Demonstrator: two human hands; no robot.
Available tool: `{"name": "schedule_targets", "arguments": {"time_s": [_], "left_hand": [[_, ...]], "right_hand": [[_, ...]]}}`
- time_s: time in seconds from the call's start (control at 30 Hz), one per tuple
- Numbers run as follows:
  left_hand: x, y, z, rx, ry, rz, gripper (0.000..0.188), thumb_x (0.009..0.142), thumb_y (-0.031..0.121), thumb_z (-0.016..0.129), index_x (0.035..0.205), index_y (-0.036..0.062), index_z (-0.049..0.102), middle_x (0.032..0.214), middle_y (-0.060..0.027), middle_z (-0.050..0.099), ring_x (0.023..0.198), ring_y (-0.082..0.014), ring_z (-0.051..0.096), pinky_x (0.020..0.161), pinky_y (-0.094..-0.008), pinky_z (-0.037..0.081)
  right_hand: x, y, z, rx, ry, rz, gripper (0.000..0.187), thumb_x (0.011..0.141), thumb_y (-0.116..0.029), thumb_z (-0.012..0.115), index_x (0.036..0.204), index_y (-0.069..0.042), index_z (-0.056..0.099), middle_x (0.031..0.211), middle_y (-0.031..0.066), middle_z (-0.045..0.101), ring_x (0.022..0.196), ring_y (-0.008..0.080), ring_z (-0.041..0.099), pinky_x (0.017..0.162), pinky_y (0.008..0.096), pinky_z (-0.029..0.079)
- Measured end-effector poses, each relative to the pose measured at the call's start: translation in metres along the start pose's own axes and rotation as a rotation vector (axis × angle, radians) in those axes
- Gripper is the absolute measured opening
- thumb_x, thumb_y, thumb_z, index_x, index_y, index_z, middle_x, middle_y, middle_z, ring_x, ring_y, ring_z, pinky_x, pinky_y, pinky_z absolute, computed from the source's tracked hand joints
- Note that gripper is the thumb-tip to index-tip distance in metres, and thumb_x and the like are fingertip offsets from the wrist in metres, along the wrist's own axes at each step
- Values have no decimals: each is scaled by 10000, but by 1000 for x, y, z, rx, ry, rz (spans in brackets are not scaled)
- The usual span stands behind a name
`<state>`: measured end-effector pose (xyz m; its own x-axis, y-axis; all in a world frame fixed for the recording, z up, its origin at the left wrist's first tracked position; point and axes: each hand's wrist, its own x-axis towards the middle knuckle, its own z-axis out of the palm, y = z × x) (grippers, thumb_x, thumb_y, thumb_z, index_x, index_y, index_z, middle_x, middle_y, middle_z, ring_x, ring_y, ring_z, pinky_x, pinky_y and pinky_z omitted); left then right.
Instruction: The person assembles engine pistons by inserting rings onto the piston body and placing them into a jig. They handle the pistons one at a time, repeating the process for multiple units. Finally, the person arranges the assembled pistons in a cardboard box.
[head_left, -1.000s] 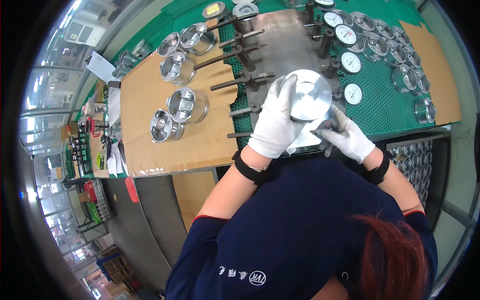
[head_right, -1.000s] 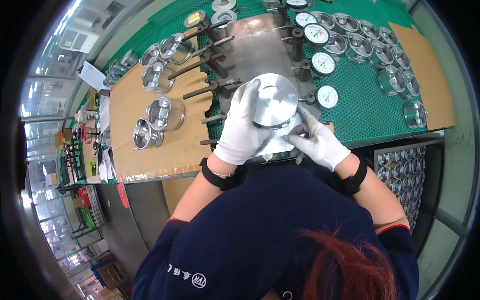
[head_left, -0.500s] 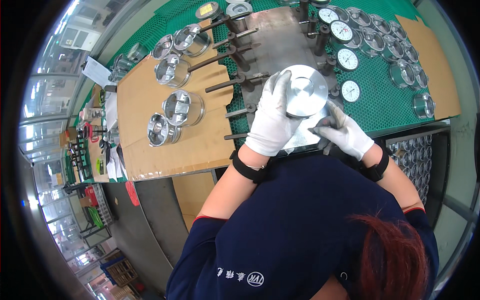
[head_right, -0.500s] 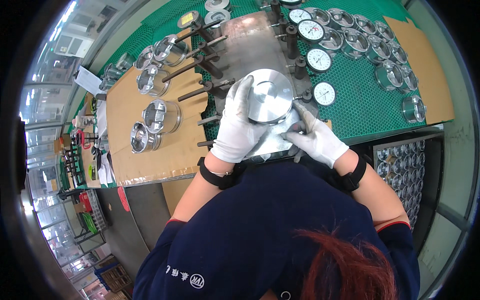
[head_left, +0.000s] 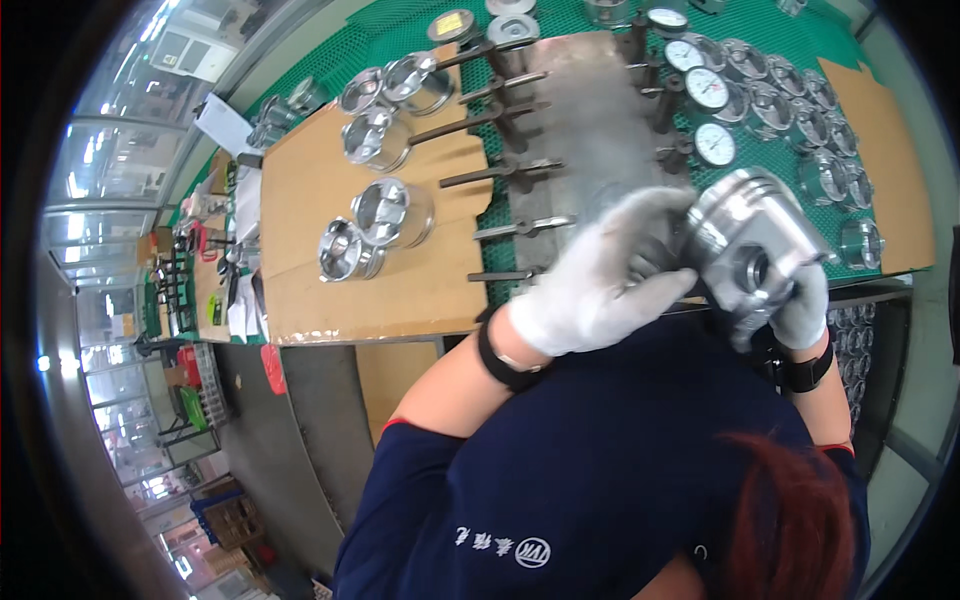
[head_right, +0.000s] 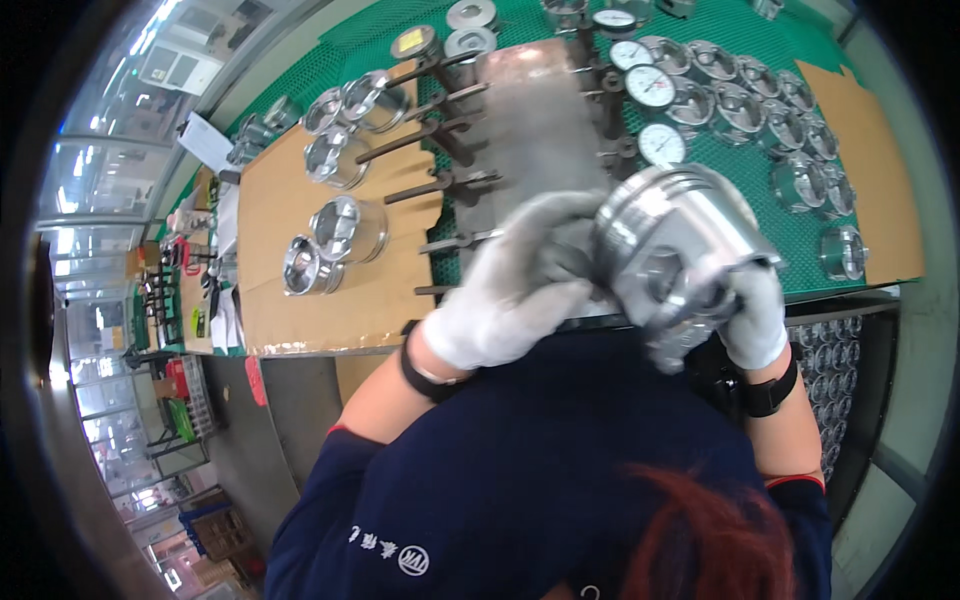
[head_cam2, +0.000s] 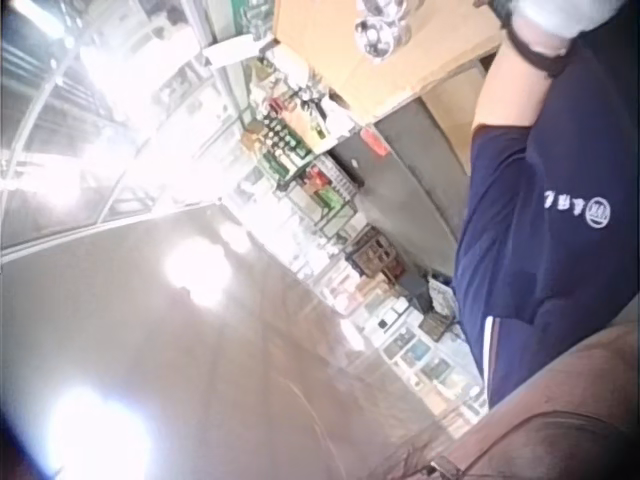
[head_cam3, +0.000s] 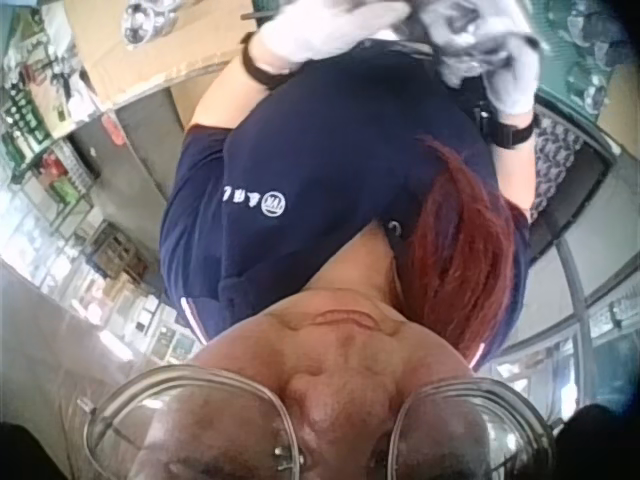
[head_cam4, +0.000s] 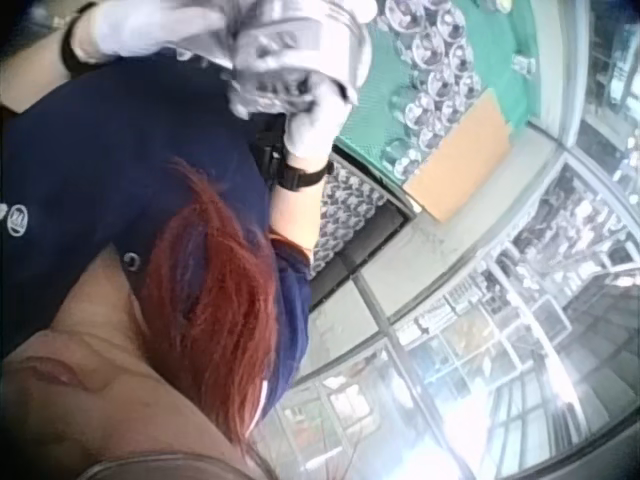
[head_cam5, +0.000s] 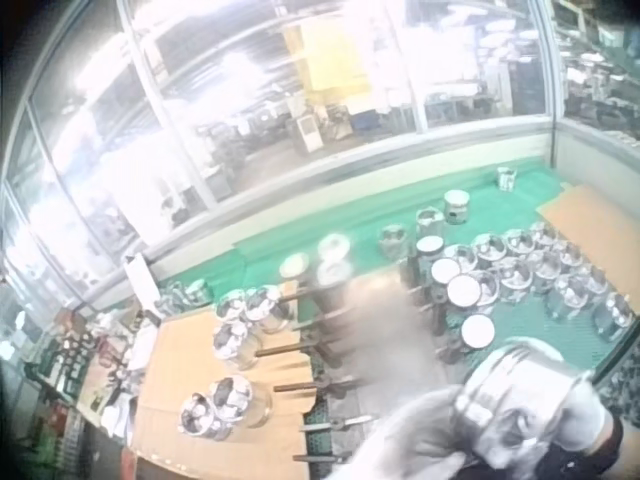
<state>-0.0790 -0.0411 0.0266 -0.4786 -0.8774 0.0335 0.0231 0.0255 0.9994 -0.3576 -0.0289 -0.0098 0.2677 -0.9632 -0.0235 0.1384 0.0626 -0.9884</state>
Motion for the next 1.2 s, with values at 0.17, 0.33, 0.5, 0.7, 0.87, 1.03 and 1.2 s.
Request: {"name": "schedule_targets", "arguments": {"time_s": [0.17, 0.33, 0.5, 0.7, 0.87, 1.03, 1.2], "left_hand": [[-12, -16, -69, 461, 662, -24, 495, 979, 80, 616, 1423, -29, 427, 1212, -145, 663, 1057, -189, 666, 944, -309, 524], [-76, -73, -187, 1268, 750, -274, 483, 865, 239, 752, 1236, -37, 611, 1033, -190, 696, 949, -298, 674, 872, -386, 531], [-80, -92, -210, 1564, 556, -250, 409, 813, 298, 787, 1054, -21, 699, 846, -220, 712, 806, -403, 690, 769, -443, 558], [-67, -81, -182, 1569, 545, -486, 429, 851, 322, 755, 1078, -32, 671, 846, -261, 699, 784, -437, 680, 746, -473, 553], [-129, -88, -172, 1191, 797, -526, 521, 918, 379, 689, 1128, -96, 645, 860, -253, 706, 793, -376, 705, 768, -428, 555], [-135, -37, -137, 276, 1074, -402, 507, 960, 361, 647, 1193, -89, 654, 1013, -87, 717, 895, -162, 649, 817, -328, 527], [-86, 19, -71, -186, 601, -242, 393, 956, 251, 629, 1172, -76, 668, 1075, -98, 708, 983, -156, 638, 913, -288, 469]], "right_hand": [[-34, 40, -114, 60, 416, -246, 404, 1046, -246, 435, 1325, 19, 557, 1234, 113, 633, 1131, 204, 617, 983, 368, 510], [-3, 68, -185, -10, 767, 110, 368, 1029, -310, 548, 1273, -39, 595, 1143, 71, 667, 1013, 153, 652, 851, 328, 548], [62, 115, -205, 200, 722, 434, 363, 968, -368, 540, 1224, -116, 585, 1099, 84, 687, 849, 199, 682, 644, 378, 565], [98, 150, -228, 109, 774, 400, 411, 984, -346, 542, 1290, -73, 556, 1241, 147, 623, 1069, 283, 648, 790, 431, 591], [65, 122, -179, 38, 726, 119, 684, 992, -288, 570, 1545, -28, 263, 1442, 205, 487, 1245, 342, 586, 1041, 410, 508], [40, 51, -109, -90, 622, 12, 586, 1029, -170, 543, 1550, -22, 320, 1391, 187, 548, 1149, 276, 648, 983, 386, 534], [39, -8, 12, -276, -197, 2, 446, 956, -58, 621, 1386, 19, 532, 1232, 117, 650, 1032, 199, 670, 902, 317, 544]]}}
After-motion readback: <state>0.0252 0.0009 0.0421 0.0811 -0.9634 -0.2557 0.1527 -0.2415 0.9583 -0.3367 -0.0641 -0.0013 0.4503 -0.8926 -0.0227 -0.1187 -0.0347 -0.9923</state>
